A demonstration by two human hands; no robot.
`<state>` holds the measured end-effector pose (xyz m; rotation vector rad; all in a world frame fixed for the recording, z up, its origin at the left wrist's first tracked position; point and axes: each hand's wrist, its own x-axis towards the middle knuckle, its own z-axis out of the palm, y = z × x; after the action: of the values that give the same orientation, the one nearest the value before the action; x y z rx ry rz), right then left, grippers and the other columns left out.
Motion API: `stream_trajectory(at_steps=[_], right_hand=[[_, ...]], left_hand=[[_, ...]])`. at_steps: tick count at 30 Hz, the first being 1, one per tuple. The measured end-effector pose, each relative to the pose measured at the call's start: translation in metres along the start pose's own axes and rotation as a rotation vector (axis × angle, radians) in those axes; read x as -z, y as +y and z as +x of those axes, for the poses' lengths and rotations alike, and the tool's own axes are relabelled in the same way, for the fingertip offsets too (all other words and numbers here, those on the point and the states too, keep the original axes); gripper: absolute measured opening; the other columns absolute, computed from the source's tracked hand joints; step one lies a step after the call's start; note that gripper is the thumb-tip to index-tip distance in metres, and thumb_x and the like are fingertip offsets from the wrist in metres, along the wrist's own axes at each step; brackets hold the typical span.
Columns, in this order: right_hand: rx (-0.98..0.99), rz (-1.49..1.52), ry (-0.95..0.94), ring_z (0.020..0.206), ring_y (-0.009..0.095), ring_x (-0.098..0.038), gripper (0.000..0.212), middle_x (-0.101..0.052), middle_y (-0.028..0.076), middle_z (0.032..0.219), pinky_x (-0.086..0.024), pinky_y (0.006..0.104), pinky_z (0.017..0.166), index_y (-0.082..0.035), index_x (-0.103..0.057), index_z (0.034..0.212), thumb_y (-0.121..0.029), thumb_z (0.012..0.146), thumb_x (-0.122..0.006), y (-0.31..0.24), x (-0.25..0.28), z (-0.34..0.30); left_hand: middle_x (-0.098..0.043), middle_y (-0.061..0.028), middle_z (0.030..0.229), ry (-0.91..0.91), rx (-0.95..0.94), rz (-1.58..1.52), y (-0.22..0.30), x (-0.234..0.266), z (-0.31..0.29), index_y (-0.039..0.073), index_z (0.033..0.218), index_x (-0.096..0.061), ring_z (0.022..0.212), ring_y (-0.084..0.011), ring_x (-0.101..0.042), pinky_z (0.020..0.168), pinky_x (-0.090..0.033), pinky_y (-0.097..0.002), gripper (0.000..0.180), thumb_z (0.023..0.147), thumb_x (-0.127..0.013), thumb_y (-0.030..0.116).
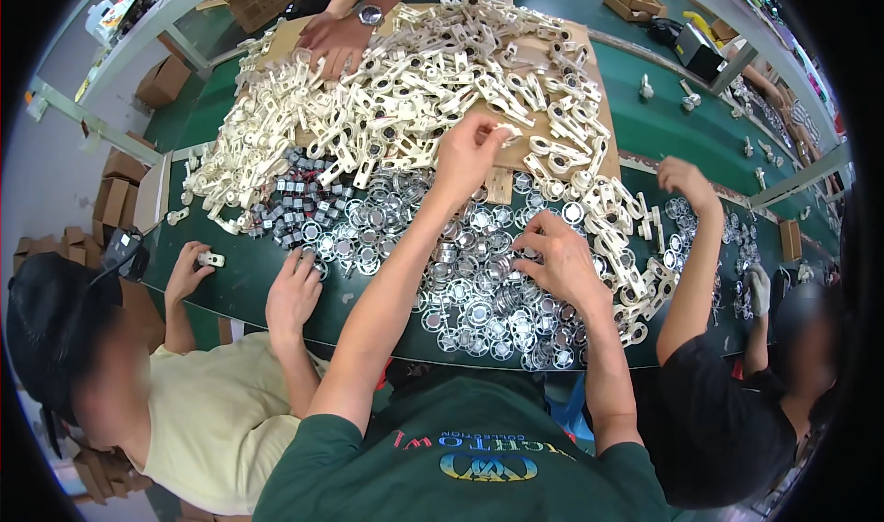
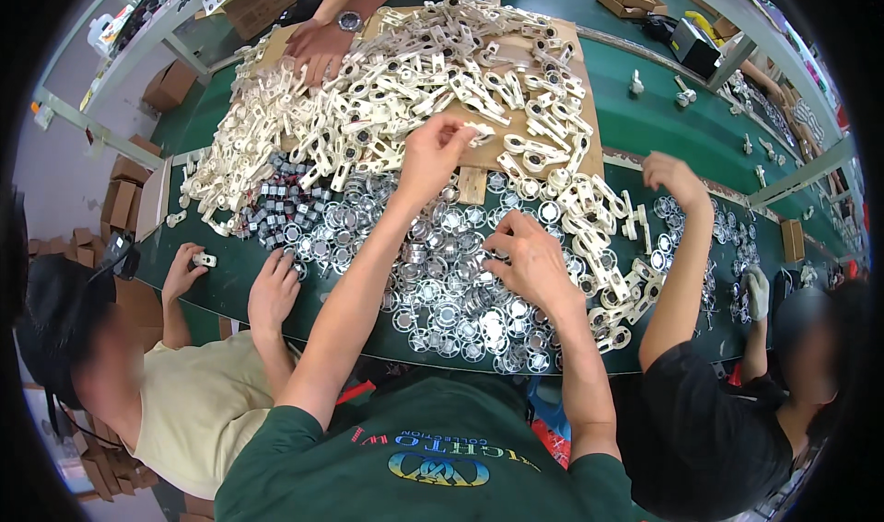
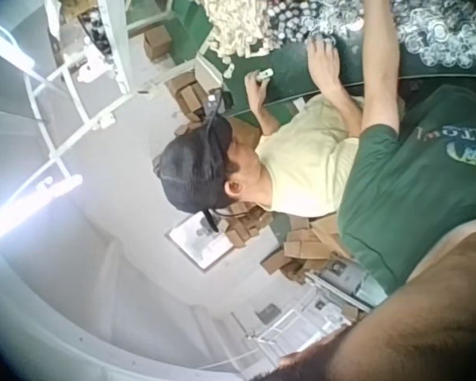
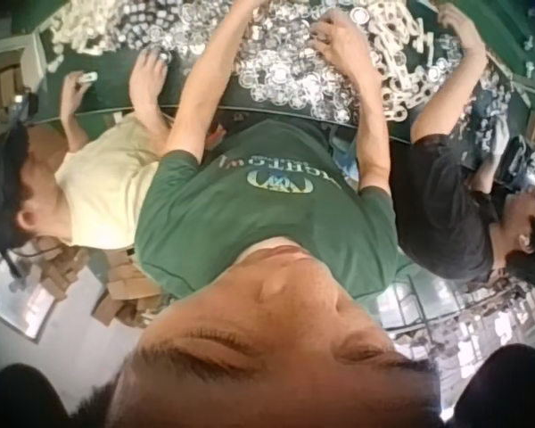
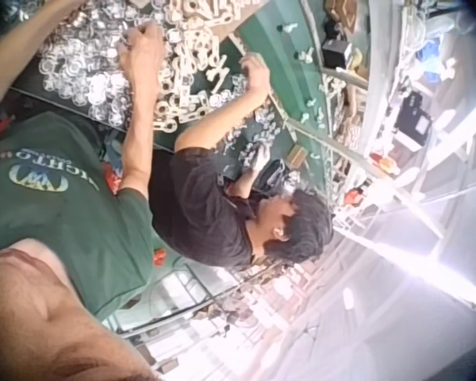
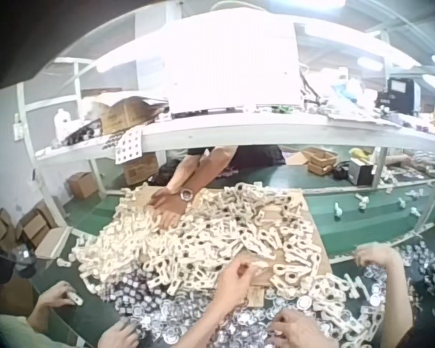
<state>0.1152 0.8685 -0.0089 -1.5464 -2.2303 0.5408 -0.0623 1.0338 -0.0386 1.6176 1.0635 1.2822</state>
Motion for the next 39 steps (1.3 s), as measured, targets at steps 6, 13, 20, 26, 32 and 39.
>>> stream_trajectory(at_steps=[6,13,20,26,32,39], right_hand=[[-0.001,0.094,0.192,0.086,0.029,-0.07,0.024,-0.07,0.009,0.1,-0.058,0.0406,0.077,-0.008,-0.078,0.1,-0.016,0.079,-0.087,0.015,0.006,0.009],[-0.019,0.407,0.653,0.078,0.014,-0.06,0.052,-0.065,0.007,0.104,-0.053,0.0276,0.067,-0.003,-0.073,0.118,-0.002,0.07,-0.092,0.018,0.004,0.034],[0.063,0.225,0.686,0.077,0.015,-0.061,0.046,-0.065,0.007,0.104,-0.055,0.0278,0.069,-0.003,-0.075,0.113,-0.001,0.07,-0.091,0.005,0.01,0.037],[0.037,0.257,0.665,0.084,0.018,-0.066,0.045,-0.065,0.009,0.108,-0.057,0.0295,0.07,-0.003,-0.075,0.114,0.0,0.072,-0.091,0.008,0.009,0.037],[0.136,0.182,0.658,0.09,0.02,-0.068,0.046,-0.065,0.01,0.11,-0.058,0.0312,0.072,-0.003,-0.075,0.115,0.003,0.071,-0.089,0.009,0.013,0.035],[0.215,0.138,0.636,0.094,0.025,-0.068,0.051,-0.067,0.011,0.108,-0.058,0.0328,0.073,-0.003,-0.075,0.115,-0.002,0.067,-0.092,0.009,0.02,0.033]], left_hand=[[-0.072,-0.0097,0.088,-0.05,0.298,-0.484,0.017,0.019,-0.022,-0.006,0.108,-0.064,0.076,-0.0157,-0.074,0.061,-0.059,-0.0264,0.034,0.104,-0.07,0.027],[-0.074,-0.0138,0.097,-0.073,0.406,-0.693,0.023,0.012,-0.047,-0.004,0.116,-0.061,0.082,-0.0194,-0.075,0.073,-0.064,-0.0295,0.026,0.102,-0.071,0.015],[-0.071,-0.0168,0.112,-0.112,0.473,-0.812,0.027,0.008,-0.066,-0.008,0.131,-0.051,0.091,-0.0229,-0.076,0.082,-0.066,-0.0332,0.035,0.102,-0.066,0.005],[-0.071,-0.0148,0.112,-0.247,0.509,-0.928,0.018,0.012,-0.072,-0.007,0.142,-0.051,0.098,-0.024,-0.076,0.089,-0.065,-0.0345,0.043,0.101,-0.064,0.0],[-0.069,-0.0136,0.113,-0.342,0.541,-0.905,0.018,0.013,-0.078,-0.002,0.118,-0.058,0.1,-0.0271,-0.076,0.091,-0.064,-0.0348,0.026,0.094,-0.064,-0.008],[-0.065,-0.0159,0.125,-0.45,0.467,-0.907,0.016,0.014,-0.078,-0.005,0.145,-0.049,0.099,-0.0281,-0.076,0.09,-0.064,-0.0351,0.056,0.09,-0.061,-0.01]])
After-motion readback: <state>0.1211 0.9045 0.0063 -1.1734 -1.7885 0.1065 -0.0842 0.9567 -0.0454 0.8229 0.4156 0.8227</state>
